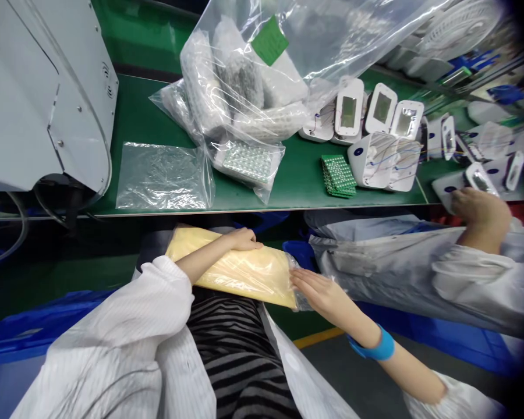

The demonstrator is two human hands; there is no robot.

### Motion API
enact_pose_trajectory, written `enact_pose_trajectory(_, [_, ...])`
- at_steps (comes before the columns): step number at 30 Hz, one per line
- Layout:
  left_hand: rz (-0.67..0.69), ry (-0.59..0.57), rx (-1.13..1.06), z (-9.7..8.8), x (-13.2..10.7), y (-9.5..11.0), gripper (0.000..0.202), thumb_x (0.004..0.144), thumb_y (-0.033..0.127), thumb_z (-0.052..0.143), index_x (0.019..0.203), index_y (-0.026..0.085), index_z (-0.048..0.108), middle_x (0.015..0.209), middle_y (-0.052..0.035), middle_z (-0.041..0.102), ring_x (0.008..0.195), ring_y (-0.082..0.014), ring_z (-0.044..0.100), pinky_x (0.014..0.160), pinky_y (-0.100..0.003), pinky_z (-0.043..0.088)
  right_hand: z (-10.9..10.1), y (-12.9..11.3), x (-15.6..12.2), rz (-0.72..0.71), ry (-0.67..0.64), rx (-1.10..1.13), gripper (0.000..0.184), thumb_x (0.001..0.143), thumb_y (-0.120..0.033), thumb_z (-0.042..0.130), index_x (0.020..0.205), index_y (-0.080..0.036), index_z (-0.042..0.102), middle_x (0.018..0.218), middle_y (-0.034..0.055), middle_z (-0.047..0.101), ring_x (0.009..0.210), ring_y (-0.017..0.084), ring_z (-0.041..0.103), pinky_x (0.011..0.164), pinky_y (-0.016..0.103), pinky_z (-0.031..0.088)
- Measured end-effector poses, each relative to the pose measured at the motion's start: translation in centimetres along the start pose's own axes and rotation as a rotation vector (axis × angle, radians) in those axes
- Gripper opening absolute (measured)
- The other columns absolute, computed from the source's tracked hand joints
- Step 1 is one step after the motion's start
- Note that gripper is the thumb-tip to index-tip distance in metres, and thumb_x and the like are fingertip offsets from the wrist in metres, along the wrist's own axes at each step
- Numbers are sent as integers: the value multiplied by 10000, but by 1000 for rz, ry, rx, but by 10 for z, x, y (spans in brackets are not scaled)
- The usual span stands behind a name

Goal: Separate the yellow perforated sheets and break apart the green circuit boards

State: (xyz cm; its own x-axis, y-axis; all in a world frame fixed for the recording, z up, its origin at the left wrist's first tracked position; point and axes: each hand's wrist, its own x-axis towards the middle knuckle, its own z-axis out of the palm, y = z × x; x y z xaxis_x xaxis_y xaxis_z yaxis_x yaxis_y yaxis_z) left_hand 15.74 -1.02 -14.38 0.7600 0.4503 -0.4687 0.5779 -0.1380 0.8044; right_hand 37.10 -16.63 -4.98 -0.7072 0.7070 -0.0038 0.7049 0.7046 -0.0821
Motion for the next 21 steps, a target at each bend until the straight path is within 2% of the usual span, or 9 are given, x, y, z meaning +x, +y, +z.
enact_pose_trajectory(4, [134,212,115,9,-26,19,387,909,425,464,1204,194,565,1217,-96,583,1230,-281,418,1062,-482,261,-7,-6,6,22,79,-40,268,913,-32,398,1045,-90,624,1047,193,701,945,255,699,724,335,607])
enact_pose_trajectory(9, [342,393,278,51,-76,46,574,790,605,546,1177,181,562,1116,-96,599,1074,-282,481,922,-453,362,-7,-7,12,82,182,-79,319,890,-14,393,1135,-125,565,972,131,723,841,194,710,687,273,570])
enact_pose_trajectory(12, [320,480,359,72,-91,61,661,744,698,540,1135,166,579,1085,-121,604,1020,-312,508,881,-486,389,-8,-8,17,82,249,-138,339,876,-8,426,1185,-116,515,833,92,723,687,162,688,603,253,524])
enact_pose_trajectory(13, [303,518,368,75,-93,66,619,772,675,527,1117,164,585,1080,-122,608,1015,-311,520,885,-486,397,-9,-10,18,76,265,-155,342,871,-10,441,1192,-111,507,800,84,718,656,159,676,587,256,509])
enact_pose_trajectory(15, [296,570,380,76,-93,76,427,870,529,487,1059,163,600,1030,-104,635,972,-275,568,875,-443,429,-13,-12,22,56,302,-188,351,870,-28,471,1208,-113,504,774,75,713,623,156,658,581,263,491])
enact_pose_trajectory(17, [336,569,423,72,-92,82,274,940,346,411,973,162,612,904,-76,667,856,-220,625,773,-363,474,-22,-15,26,48,348,-197,358,872,-52,500,1223,-125,514,776,69,717,597,152,644,579,270,487])
enact_pose_trajectory(19, [382,572,487,66,-92,85,282,964,244,348,912,159,612,770,-54,674,720,-178,651,617,-290,469,-37,-18,30,50,367,-159,349,876,-66,527,1218,-132,535,802,72,725,614,156,653,581,276,500])
enact_pose_trajectory(21, [400,620,539,61,-94,85,303,974,218,328,893,155,614,708,-45,676,643,-155,658,516,-247,431,-59,-22,30,82,369,-100,323,880,-101,561,1198,-158,563,897,91,734,728,179,688,634,289,539])
